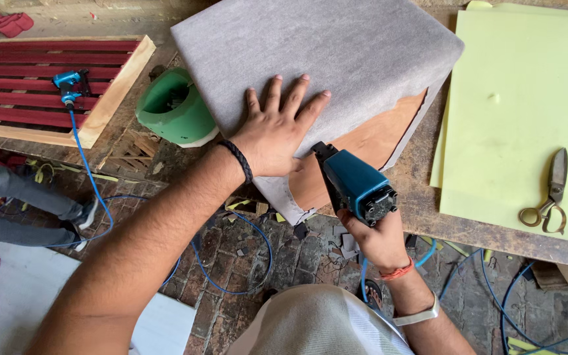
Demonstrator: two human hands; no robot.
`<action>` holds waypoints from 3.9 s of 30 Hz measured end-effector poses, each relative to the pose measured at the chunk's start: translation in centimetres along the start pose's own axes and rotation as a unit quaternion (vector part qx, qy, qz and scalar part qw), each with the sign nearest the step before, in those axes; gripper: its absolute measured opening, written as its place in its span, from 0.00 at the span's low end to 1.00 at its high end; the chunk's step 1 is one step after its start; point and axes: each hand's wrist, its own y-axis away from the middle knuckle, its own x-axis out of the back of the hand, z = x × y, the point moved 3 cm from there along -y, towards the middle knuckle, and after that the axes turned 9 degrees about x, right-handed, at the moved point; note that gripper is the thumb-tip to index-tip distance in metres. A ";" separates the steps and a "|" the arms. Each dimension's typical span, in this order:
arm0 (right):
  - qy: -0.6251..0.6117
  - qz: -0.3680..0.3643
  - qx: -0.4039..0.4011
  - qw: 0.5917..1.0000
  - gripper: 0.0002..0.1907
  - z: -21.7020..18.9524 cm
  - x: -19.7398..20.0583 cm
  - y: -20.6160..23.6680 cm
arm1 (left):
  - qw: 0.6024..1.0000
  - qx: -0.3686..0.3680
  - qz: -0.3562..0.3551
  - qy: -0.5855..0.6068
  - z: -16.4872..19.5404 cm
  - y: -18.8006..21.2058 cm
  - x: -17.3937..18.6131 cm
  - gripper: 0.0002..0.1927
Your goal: The person stretches a gray fabric cover over a foam-padded wooden furniture panel on a workbench, then uses a pneumatic nail gun to staple the fabric to the frame. They flip and reposition the panel between sides, pull the fabric taut by hand, and press the cover down to seat it.
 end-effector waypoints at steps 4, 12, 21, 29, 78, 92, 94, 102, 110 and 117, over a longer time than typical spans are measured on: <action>-0.012 -0.013 -0.027 0.999 0.13 -0.4 -1.0 0.6 | 0.997 -0.053 0.016 0.056 -1.2 0.4 -0.5 0.63; 0.087 -0.043 -0.024 0.995 0.07 -1.8 -2.7 2.0 | 0.887 -0.133 0.095 0.432 -4.8 1.2 -2.2 0.38; 0.105 -0.054 -0.063 0.991 0.09 -1.8 -3.7 2.9 | 0.830 -0.126 0.093 0.535 -4.5 1.7 -1.9 0.36; 0.028 0.061 -0.088 0.994 0.09 -0.8 3.3 2.5 | 0.984 0.021 0.099 0.148 0.6 -5.2 0.4 0.36; 0.020 0.030 -0.016 0.999 0.14 2.4 21.1 -10.5 | 0.999 -0.004 0.045 0.006 17.5 -17.4 6.9 0.59; 0.074 -0.015 -0.015 0.997 0.10 2.3 17.7 -9.1 | 0.894 -0.109 0.127 0.416 11.9 -18.3 4.5 0.36; 0.053 -0.015 0.027 0.998 0.13 2.1 17.2 -8.8 | 0.883 -0.111 0.133 0.436 11.8 -18.3 4.2 0.35; 0.029 -0.012 -0.003 1.000 0.11 3.0 18.5 -8.6 | 0.803 -0.140 0.133 0.564 11.8 -18.4 4.3 0.30; -0.104 0.131 0.025 0.986 0.19 3.0 24.2 -11.8 | 0.805 -0.106 0.142 0.566 12.5 -18.9 4.6 0.27; 0.010 0.085 -0.054 0.995 0.08 5.4 26.8 -12.6 | 0.806 -0.104 0.133 0.568 13.0 -18.5 5.1 0.27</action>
